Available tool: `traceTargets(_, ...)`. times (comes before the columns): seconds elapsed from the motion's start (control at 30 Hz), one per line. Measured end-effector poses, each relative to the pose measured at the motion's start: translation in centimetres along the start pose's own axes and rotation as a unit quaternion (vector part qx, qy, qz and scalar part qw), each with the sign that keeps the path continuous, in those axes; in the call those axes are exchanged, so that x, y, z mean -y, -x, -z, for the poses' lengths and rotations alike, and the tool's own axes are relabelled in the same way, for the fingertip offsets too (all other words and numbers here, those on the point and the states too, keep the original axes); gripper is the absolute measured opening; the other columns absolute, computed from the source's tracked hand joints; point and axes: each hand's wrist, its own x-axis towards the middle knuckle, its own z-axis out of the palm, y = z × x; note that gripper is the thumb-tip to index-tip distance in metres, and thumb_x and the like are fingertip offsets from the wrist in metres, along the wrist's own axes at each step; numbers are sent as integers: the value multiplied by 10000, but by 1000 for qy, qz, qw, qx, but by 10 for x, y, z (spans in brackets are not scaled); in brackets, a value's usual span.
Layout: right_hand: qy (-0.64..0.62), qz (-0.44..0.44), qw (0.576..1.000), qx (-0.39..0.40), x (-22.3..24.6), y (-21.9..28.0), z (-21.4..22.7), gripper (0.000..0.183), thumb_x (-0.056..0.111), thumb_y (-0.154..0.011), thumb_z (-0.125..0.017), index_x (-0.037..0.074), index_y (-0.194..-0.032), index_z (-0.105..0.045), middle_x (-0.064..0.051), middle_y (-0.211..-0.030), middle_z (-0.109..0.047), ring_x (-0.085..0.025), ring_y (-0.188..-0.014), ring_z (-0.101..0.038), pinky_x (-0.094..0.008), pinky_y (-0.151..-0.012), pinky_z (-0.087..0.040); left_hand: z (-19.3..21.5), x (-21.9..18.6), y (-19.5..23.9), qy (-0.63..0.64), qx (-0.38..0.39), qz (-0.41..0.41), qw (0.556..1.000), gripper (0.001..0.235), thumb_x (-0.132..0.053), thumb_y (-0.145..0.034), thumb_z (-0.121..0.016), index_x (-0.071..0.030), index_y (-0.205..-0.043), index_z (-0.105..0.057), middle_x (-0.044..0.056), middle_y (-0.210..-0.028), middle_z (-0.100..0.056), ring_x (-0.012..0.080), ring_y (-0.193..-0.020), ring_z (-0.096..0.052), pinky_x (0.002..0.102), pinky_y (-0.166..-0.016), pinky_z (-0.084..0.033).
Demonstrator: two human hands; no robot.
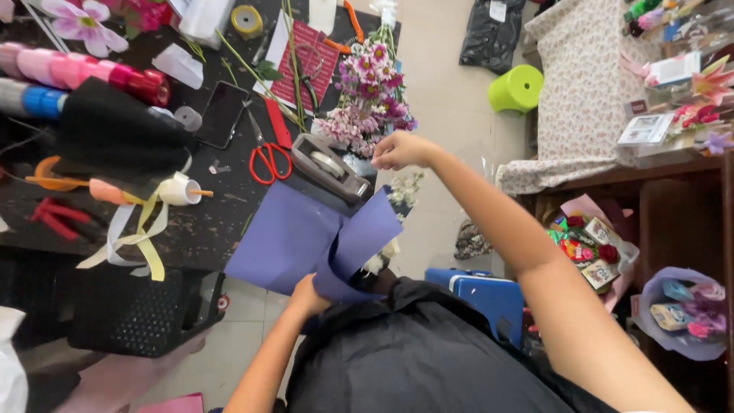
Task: The person wraps a bouquet of white flowers and greenery in purple paper. They fold the paper around the stems, secure it with tape, and trim the excess paper with scissors. The person then adds a second layer of purple paper and secures it with tape.
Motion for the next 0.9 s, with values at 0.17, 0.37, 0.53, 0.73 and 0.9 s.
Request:
traceTargets(0.17,76,30,996,-31,50,70,-9,108,169,-832,-763,90,-902,-782,-54,-748,-756,-131,-712,-733,-263,-639,-627,-22,-77,-54,-49,20,-25,998,466,-273,-640,-735,-40,-1043,-760,205,-983,-748,426,-1009,-720,513,-850,-601)
traceTargets(0.37,150,47,975,-159,10,127,-81,168,304,-849,-712,164,-904,-786,-27,-781,-766,-223,-819,-739,-369,-761,-582,-7,-162,-97,-8,33,-14,999,461,-228,-700,-688,48,-1065,-746,232,-992,-749,423,-1040,-718,504,-879,-587)
traceTargets(0.53,-28,-20,967,-253,-38,150,-130,121,288,-874,-756,186,-931,-787,41,-743,-741,-108,-729,-685,-275,-712,-562,13,-180,-115,-10,6,-34,999,342,-126,-687,-762,75,-963,-755,269,-890,-743,452,-963,-729,501,-821,-595)
traceTargets(0.73,-137,-38,958,-248,-70,144,-150,168,295,-850,-805,167,-960,-801,8,-783,-767,-82,-705,-662,-265,-664,-582,12,-170,-127,101,-18,-5,995,662,-438,-628,-815,33,-1087,-747,275,-1079,-735,459,-1142,-664,556,-962,-543)
traceTargets(0.9,-377,-75,908,-164,-86,145,-149,195,138,-879,-754,26,-1039,-759,-75,-849,-761,-90,-742,-670,-186,-677,-580,34,-192,-96,111,-52,-15,992,440,-286,-660,-716,42,-949,-761,235,-913,-758,430,-1057,-702,549,-888,-552)
